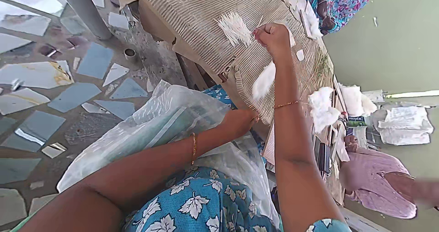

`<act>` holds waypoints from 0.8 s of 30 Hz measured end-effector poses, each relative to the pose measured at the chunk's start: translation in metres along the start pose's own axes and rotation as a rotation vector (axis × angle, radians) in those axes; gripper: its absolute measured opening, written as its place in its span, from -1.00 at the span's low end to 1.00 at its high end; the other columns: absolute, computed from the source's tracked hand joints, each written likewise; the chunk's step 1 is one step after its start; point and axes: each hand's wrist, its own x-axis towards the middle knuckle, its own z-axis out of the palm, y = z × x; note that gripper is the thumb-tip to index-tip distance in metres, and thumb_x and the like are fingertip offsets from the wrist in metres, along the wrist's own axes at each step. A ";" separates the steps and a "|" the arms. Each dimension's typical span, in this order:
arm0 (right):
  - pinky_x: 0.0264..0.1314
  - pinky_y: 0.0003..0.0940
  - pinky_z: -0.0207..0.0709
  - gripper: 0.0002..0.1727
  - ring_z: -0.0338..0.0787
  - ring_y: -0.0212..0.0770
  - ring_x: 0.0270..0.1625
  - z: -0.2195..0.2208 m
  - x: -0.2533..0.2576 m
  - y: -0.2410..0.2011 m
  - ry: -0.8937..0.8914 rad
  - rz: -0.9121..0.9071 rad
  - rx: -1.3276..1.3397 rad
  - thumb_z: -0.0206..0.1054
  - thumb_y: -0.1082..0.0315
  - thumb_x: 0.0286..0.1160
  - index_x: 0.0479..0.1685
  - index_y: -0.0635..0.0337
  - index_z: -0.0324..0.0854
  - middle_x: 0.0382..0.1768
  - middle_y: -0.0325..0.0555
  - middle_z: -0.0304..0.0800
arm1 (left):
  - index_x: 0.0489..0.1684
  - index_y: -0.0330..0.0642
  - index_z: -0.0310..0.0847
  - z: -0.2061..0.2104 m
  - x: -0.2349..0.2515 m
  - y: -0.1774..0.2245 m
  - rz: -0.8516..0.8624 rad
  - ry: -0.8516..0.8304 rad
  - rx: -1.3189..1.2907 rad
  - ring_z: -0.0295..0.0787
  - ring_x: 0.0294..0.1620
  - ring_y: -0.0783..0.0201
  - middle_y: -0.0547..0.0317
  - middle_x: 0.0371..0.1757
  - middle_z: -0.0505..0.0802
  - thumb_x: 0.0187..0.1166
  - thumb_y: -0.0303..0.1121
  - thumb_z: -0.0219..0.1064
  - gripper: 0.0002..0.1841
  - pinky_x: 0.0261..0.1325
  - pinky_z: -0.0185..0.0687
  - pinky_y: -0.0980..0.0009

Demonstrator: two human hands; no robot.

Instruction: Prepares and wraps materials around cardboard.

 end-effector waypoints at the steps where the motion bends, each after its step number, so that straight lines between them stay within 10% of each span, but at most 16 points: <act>1: 0.05 -0.15 0.52 -0.71 0.72 -0.27 -0.18 0.006 0.010 -0.011 -0.034 0.004 -0.081 0.34 0.15 0.65 -0.07 0.19 0.82 -0.23 -0.12 0.84 | 0.30 -0.22 0.64 -0.002 -0.001 0.000 0.011 -0.007 0.014 0.78 0.24 -0.15 -0.17 0.16 0.82 0.94 -0.23 -0.07 -0.62 0.26 0.60 -0.19; 9: 0.31 0.00 0.51 -0.67 0.79 -0.11 0.14 -0.017 -0.008 -0.028 0.042 0.002 -0.208 0.31 0.16 0.69 0.17 0.17 0.80 0.07 0.00 0.87 | 0.32 -0.23 0.62 -0.002 -0.002 0.001 0.060 -0.010 0.056 0.79 0.23 -0.24 -0.24 0.16 0.82 0.93 -0.23 -0.08 -0.61 0.18 0.62 -0.25; 18: 0.04 -0.56 0.63 -0.67 0.75 -0.57 -0.09 -0.088 -0.140 0.054 0.416 0.053 0.038 0.27 0.12 0.70 0.21 0.11 0.74 -0.02 -0.29 0.81 | 0.21 -0.20 0.70 -0.012 0.002 -0.014 0.237 0.461 0.012 0.84 -0.21 -0.08 -0.10 -0.17 0.85 0.86 -0.34 0.06 -0.72 -0.12 0.70 -0.08; 24: 0.15 -0.55 0.62 -0.70 0.79 -0.44 0.02 -0.021 -0.211 0.088 0.304 0.043 0.086 0.30 0.18 0.71 0.18 0.12 0.79 0.08 -0.08 0.83 | 0.68 -0.15 0.40 -0.044 0.014 -0.022 0.202 0.732 -0.117 0.71 -0.38 0.30 0.19 -0.31 0.84 0.93 -0.30 -0.10 -0.57 -0.16 0.63 0.28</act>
